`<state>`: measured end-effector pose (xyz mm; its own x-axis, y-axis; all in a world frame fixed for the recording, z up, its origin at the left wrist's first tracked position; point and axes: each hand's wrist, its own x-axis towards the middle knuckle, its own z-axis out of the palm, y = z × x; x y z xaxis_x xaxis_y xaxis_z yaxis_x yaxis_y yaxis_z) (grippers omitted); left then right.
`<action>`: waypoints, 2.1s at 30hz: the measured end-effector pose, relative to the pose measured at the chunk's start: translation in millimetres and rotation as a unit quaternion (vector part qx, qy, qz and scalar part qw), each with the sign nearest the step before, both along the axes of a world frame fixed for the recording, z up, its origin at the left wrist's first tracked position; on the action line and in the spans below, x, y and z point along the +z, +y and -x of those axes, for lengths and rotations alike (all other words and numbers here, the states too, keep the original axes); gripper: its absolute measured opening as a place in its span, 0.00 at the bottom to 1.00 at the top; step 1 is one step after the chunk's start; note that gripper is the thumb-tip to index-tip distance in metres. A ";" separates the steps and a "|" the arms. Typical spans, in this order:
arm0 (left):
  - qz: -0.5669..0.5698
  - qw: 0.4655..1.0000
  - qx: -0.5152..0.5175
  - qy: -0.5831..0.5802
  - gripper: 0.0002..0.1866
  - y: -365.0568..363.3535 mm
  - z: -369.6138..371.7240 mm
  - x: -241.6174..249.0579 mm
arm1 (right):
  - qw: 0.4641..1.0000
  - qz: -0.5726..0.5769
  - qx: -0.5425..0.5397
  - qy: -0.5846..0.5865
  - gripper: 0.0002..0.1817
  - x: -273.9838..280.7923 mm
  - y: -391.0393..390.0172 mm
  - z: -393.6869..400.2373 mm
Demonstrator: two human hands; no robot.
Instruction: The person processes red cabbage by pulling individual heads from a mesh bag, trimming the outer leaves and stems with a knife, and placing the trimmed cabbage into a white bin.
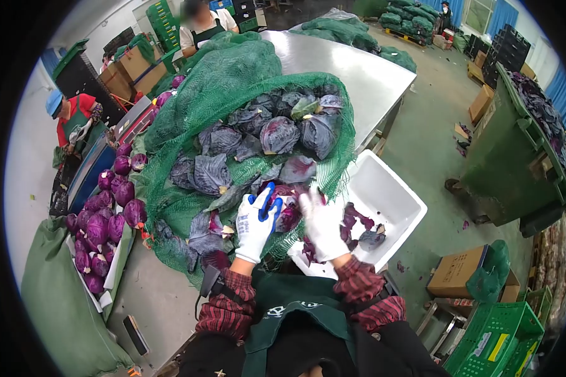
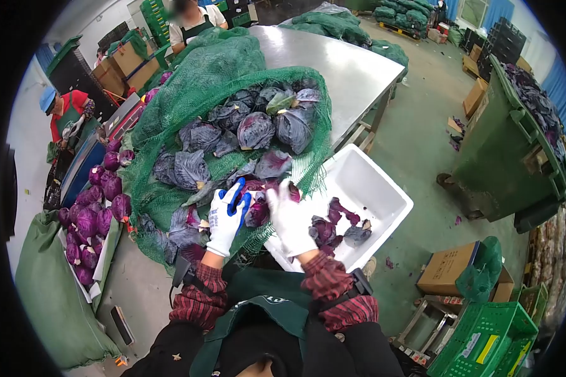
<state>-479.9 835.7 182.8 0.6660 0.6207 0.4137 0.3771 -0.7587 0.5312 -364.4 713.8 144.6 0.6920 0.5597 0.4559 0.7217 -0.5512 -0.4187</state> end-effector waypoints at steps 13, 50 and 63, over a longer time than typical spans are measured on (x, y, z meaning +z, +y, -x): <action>-0.068 0.997 0.017 -0.030 0.23 -16.0 -27.9 -9.3 | 0.995 -0.021 -0.011 0.096 0.24 2.7 7.2 -20.1; 0.556 0.798 -0.053 -0.225 0.20 -17.1 6.2 17.0 | 0.853 -0.225 0.122 0.455 0.41 9.5 8.6 -14.0; 0.162 0.964 -0.192 -0.083 0.18 32.3 -72.1 -22.4 | 0.888 -0.139 0.103 0.426 0.30 -18.5 -26.3 -29.0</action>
<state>-407.8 868.0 160.4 0.8138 0.4558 0.3606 -0.0100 -0.6094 0.7928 -335.4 687.5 126.1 0.7480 0.6623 -0.0438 0.1502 -0.2332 -0.9608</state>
